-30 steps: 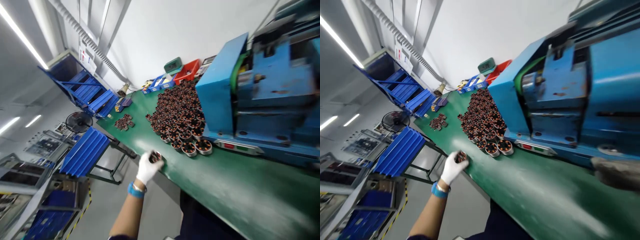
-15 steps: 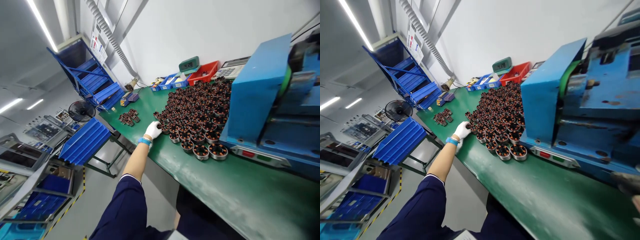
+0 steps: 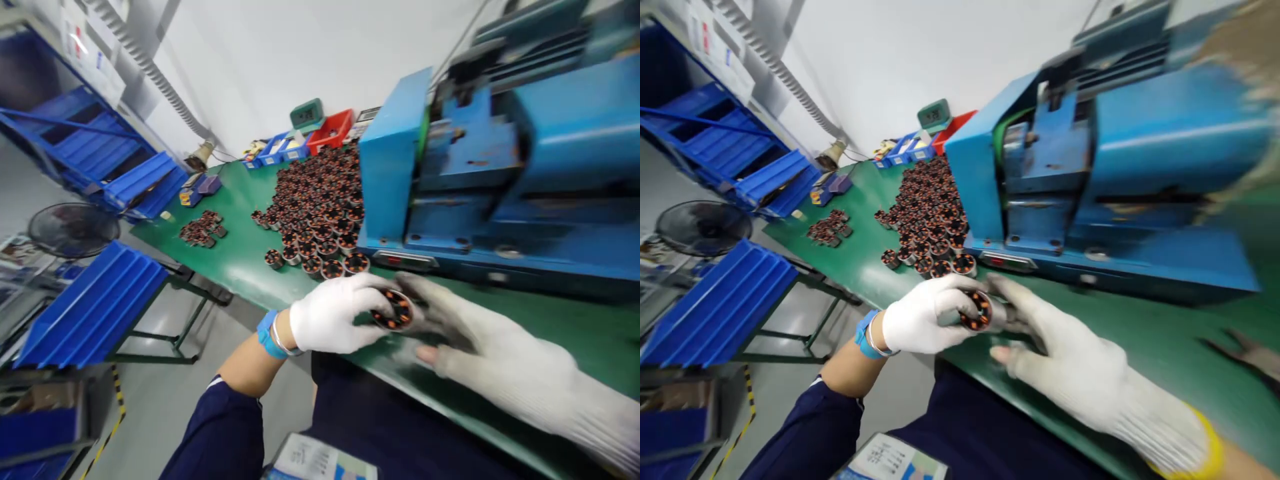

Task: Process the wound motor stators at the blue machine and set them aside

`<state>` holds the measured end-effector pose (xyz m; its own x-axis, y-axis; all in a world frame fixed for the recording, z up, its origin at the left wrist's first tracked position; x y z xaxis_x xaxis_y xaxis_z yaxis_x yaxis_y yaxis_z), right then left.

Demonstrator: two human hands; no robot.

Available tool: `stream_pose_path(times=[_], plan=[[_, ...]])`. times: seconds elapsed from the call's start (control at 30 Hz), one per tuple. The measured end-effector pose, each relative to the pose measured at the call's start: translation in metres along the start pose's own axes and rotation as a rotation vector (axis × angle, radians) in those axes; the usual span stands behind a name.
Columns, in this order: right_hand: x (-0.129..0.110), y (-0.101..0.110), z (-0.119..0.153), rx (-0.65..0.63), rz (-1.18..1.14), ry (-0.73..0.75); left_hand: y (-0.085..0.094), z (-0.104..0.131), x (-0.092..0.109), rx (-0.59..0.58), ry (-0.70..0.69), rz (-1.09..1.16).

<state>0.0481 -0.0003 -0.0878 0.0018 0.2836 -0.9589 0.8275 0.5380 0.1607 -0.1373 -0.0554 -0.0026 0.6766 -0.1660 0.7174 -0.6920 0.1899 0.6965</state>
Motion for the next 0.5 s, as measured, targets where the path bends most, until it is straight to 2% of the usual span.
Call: stream_pose_path(times=[0.07, 0.13, 0.23, 0.33, 0.43, 0.5], plan=[[-0.009, 0.009, -0.001, -0.005, -0.018, -0.059, -0.016, -0.018, 0.018, 0.007, -0.032, -0.013], [-0.017, 0.025, -0.002, 0.077, 0.026, -0.065, -0.022, -0.031, 0.029, 0.091, -0.037, -0.037], [-0.025, 0.044, -0.003, 0.188, 0.141, 0.001, -0.022, -0.04, 0.039, 0.138, -0.029, -0.183], [-0.027, 0.049, -0.003, 0.242, 0.214, 0.053, -0.016, -0.044, 0.042, 0.079, 0.018, -0.299], [-0.028, 0.05, -0.004, 0.279, 0.216, 0.056, -0.001, -0.046, 0.037, 0.073, 0.032, -0.141], [-0.029, 0.05, -0.005, 0.303, 0.172, 0.055, 0.012, -0.046, 0.026, 0.152, 0.116, 0.095]])
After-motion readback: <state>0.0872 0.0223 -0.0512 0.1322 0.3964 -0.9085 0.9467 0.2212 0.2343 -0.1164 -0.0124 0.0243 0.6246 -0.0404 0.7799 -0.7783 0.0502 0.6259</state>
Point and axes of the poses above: each hand's wrist, its own z-axis away from the middle knuckle, its own y-axis out of the back of the hand, x = y × z, the point moved 5 cm from there along -z, towards the middle knuckle, and after that the axes turned 9 degrees about y, right-handed, at the moved point
